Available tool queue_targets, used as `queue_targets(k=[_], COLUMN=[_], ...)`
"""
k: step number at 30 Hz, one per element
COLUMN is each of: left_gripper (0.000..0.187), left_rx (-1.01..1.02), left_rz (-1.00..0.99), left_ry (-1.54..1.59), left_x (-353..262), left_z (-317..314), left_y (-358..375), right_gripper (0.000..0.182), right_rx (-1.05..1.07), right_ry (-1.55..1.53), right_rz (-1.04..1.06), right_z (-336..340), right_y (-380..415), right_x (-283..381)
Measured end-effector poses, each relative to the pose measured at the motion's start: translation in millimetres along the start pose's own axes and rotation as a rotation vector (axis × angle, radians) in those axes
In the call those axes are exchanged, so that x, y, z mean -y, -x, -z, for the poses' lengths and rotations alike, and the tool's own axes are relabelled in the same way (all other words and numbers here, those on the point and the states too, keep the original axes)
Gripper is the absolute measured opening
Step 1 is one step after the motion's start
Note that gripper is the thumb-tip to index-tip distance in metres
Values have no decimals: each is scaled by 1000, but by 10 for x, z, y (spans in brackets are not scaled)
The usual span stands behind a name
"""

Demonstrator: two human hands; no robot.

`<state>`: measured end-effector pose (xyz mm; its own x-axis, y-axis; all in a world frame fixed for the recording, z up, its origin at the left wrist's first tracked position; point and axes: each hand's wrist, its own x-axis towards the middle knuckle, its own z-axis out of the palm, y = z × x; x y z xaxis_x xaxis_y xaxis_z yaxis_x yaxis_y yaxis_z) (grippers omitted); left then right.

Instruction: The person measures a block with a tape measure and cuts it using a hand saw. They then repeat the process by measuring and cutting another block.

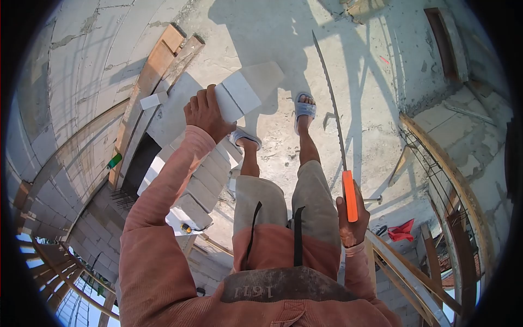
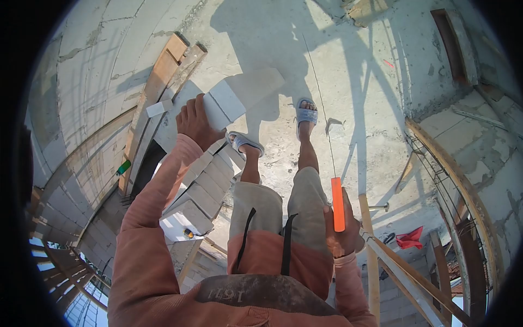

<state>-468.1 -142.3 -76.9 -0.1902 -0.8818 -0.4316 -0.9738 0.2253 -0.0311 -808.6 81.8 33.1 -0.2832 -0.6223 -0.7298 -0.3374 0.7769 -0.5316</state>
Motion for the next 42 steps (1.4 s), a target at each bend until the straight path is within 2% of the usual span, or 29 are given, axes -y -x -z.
queue_targets(k=[5,6,8,9,10,13,14,17,18,21,22,25,26,29,33,36,38,40,42], left_gripper=[111,112,118,121,130,135,126,115,88,64,43,37,31,29,26,25,25,25,26], left_rx=[-78,-36,-86,-112,18,-50,-39,-299,-377,-184,-386,-346,-404,-323,-336,-373,-365,-354,-325], left_rz=[33,43,61,66,105,86,69,30,49,619,861,1140,1146,1078,1079,1051,1053,1071,1090], left_ry=[60,26,137,190,179,234,266,574,751,537,500,636,480,665,610,603,603,616,632], left_x=[44,20,27,20,39,109,149,305,301,59,-1,-78,-102,-49,-68,-92,-97,-85,-89], left_z=[-119,-77,-152,-177,-198,-285,-315,-761,-755,-391,-503,-574,-594,-355,-333,-378,-352,-396,-388], left_y=[54,55,114,104,101,141,151,88,100,41,-93,-277,-295,-230,-237,-178,-165,-158,-216], right_gripper=[53,54,56,57,57,55,55,53,52,50,49,49,49,50,57,56,55,53,50], right_rx=[105,159,278,283,286,303,279,175,134,125,114,75,58,48,97,106,130,156,139], right_ry=[51,15,-43,-24,-3,47,63,128,145,155,163,220,262,252,340,406,426,319,243], right_rz=[422,412,387,373,361,292,283,384,441,289,254,175,177,157,133,207,303,227,282], right_z=[9,-29,-127,-186,-257,-371,-416,-552,-607,-667,-669,-700,-717,-711,-551,-494,-650,-960,-1267], right_y=[362,423,652,711,748,883,939,1086,1133,1349,1416,1610,1646,1612,1540,1344,884,242,-276], right_x=[524,646,910,962,980,1106,1194,1281,1288,1362,1397,1520,1574,1644,1649,1765,1892,2068,2134])
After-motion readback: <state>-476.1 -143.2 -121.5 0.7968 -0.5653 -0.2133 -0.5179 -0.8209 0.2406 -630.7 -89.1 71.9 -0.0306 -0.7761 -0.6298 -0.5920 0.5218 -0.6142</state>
